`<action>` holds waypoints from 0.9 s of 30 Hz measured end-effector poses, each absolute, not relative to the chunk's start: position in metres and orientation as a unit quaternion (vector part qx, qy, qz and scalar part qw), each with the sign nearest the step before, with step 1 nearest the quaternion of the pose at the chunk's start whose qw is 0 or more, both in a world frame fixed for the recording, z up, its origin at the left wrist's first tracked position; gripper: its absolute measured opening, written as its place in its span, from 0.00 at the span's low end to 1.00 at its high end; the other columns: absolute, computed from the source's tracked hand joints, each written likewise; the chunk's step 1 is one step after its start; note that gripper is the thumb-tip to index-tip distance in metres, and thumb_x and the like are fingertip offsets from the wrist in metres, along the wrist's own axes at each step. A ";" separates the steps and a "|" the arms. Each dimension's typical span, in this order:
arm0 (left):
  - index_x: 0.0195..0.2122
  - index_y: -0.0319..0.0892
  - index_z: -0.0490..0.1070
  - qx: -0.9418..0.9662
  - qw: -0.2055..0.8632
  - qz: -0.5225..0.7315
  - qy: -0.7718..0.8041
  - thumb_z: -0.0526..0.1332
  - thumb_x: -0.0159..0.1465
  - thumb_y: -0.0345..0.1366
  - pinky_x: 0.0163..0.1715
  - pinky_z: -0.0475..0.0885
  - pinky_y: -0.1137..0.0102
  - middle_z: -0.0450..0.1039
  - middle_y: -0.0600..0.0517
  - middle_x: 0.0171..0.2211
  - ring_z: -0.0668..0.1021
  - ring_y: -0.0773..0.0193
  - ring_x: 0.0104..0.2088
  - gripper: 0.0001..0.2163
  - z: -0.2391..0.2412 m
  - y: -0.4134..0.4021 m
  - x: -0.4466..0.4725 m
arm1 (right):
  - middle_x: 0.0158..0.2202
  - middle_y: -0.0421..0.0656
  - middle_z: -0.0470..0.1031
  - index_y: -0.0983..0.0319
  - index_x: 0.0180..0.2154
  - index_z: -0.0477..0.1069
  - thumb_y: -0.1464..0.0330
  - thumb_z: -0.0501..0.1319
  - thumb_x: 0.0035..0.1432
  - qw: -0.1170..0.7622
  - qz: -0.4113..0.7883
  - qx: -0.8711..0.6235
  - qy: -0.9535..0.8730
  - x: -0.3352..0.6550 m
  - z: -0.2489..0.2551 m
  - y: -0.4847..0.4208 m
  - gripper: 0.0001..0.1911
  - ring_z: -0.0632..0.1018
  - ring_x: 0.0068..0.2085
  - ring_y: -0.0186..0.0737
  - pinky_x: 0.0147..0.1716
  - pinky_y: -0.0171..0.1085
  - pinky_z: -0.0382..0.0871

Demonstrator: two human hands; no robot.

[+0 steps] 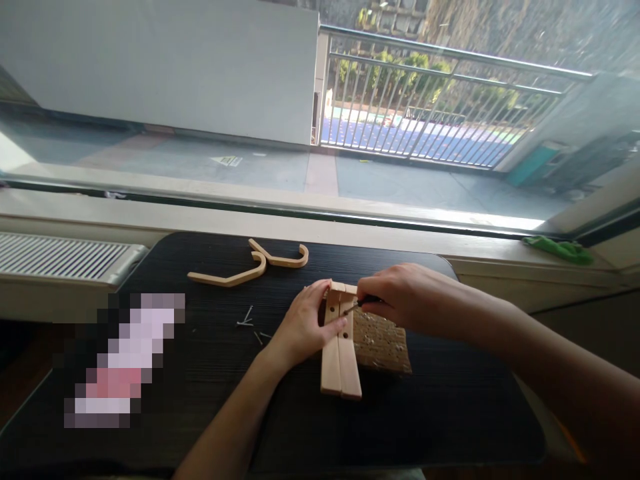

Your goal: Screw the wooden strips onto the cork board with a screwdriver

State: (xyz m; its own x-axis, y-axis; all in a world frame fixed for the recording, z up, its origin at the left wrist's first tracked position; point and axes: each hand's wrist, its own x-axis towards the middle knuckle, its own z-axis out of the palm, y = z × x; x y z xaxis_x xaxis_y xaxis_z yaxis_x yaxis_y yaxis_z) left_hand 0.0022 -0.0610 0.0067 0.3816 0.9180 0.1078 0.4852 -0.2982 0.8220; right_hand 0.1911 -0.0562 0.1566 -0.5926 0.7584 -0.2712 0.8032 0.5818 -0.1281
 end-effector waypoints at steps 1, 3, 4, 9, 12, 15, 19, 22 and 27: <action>0.60 0.42 0.61 0.749 0.360 0.299 0.469 0.65 0.58 0.41 0.64 0.61 0.53 0.66 0.42 0.61 0.68 0.49 0.61 0.29 0.007 -0.061 0.002 | 0.26 0.40 0.75 0.61 0.33 0.73 0.70 0.59 0.63 0.090 -0.116 0.442 0.885 0.193 0.155 -0.057 0.06 0.71 0.26 0.34 0.25 0.34 0.51; 0.60 0.42 0.62 0.749 0.359 0.301 0.469 0.65 0.58 0.41 0.64 0.61 0.54 0.66 0.42 0.61 0.68 0.49 0.61 0.29 0.007 -0.061 0.002 | 0.26 0.40 0.75 0.61 0.33 0.73 0.69 0.59 0.63 0.085 -0.107 0.441 0.887 0.195 0.153 -0.060 0.06 0.71 0.26 0.34 0.25 0.34 0.50; 0.60 0.42 0.62 0.748 0.359 0.302 0.469 0.65 0.58 0.41 0.64 0.61 0.54 0.66 0.42 0.61 0.68 0.50 0.61 0.29 0.007 -0.061 0.002 | 0.26 0.40 0.75 0.61 0.33 0.72 0.69 0.59 0.63 0.083 -0.102 0.440 0.888 0.196 0.153 -0.061 0.06 0.71 0.26 0.34 0.25 0.35 0.49; 0.59 0.42 0.62 0.743 0.366 0.304 0.471 0.66 0.57 0.40 0.63 0.61 0.54 0.66 0.42 0.60 0.68 0.49 0.61 0.29 0.008 -0.062 0.003 | 0.26 0.41 0.76 0.61 0.33 0.72 0.69 0.59 0.60 0.109 -0.081 0.442 0.887 0.195 0.156 -0.065 0.04 0.71 0.25 0.35 0.24 0.36 0.47; 0.59 0.43 0.62 0.742 0.363 0.304 0.474 0.65 0.57 0.41 0.63 0.62 0.54 0.67 0.42 0.60 0.69 0.50 0.61 0.28 0.009 -0.062 0.004 | 0.26 0.42 0.77 0.61 0.34 0.73 0.70 0.59 0.59 0.136 -0.074 0.442 0.884 0.190 0.162 -0.067 0.04 0.72 0.25 0.36 0.23 0.36 0.46; 0.58 0.43 0.62 0.746 0.356 0.302 0.475 0.65 0.57 0.40 0.63 0.61 0.54 0.67 0.42 0.60 0.69 0.49 0.61 0.28 0.010 -0.062 0.004 | 0.27 0.43 0.77 0.61 0.36 0.74 0.69 0.58 0.60 0.165 -0.070 0.438 0.881 0.183 0.168 -0.067 0.06 0.73 0.25 0.37 0.23 0.37 0.46; 0.59 0.40 0.61 0.752 0.350 0.298 0.473 0.67 0.55 0.42 0.63 0.61 0.52 0.65 0.40 0.61 0.67 0.47 0.62 0.31 0.010 -0.061 0.004 | 0.27 0.44 0.77 0.62 0.37 0.74 0.70 0.57 0.61 0.200 -0.076 0.427 0.879 0.175 0.173 -0.063 0.07 0.72 0.24 0.37 0.22 0.37 0.46; 0.58 0.39 0.62 0.749 0.355 0.294 0.475 0.68 0.54 0.44 0.63 0.61 0.52 0.65 0.39 0.60 0.67 0.46 0.61 0.32 0.011 -0.060 0.005 | 0.27 0.45 0.76 0.63 0.37 0.74 0.70 0.55 0.61 0.204 -0.094 0.425 0.877 0.171 0.176 -0.055 0.08 0.69 0.24 0.35 0.21 0.36 0.47; 0.53 0.42 0.65 0.757 0.343 0.293 0.473 0.66 0.56 0.40 0.62 0.62 0.51 0.67 0.41 0.57 0.68 0.47 0.61 0.24 0.012 -0.061 0.007 | 0.25 0.43 0.73 0.63 0.33 0.73 0.68 0.54 0.60 0.196 -0.132 0.409 0.882 0.166 0.176 -0.038 0.10 0.64 0.22 0.33 0.21 0.36 0.49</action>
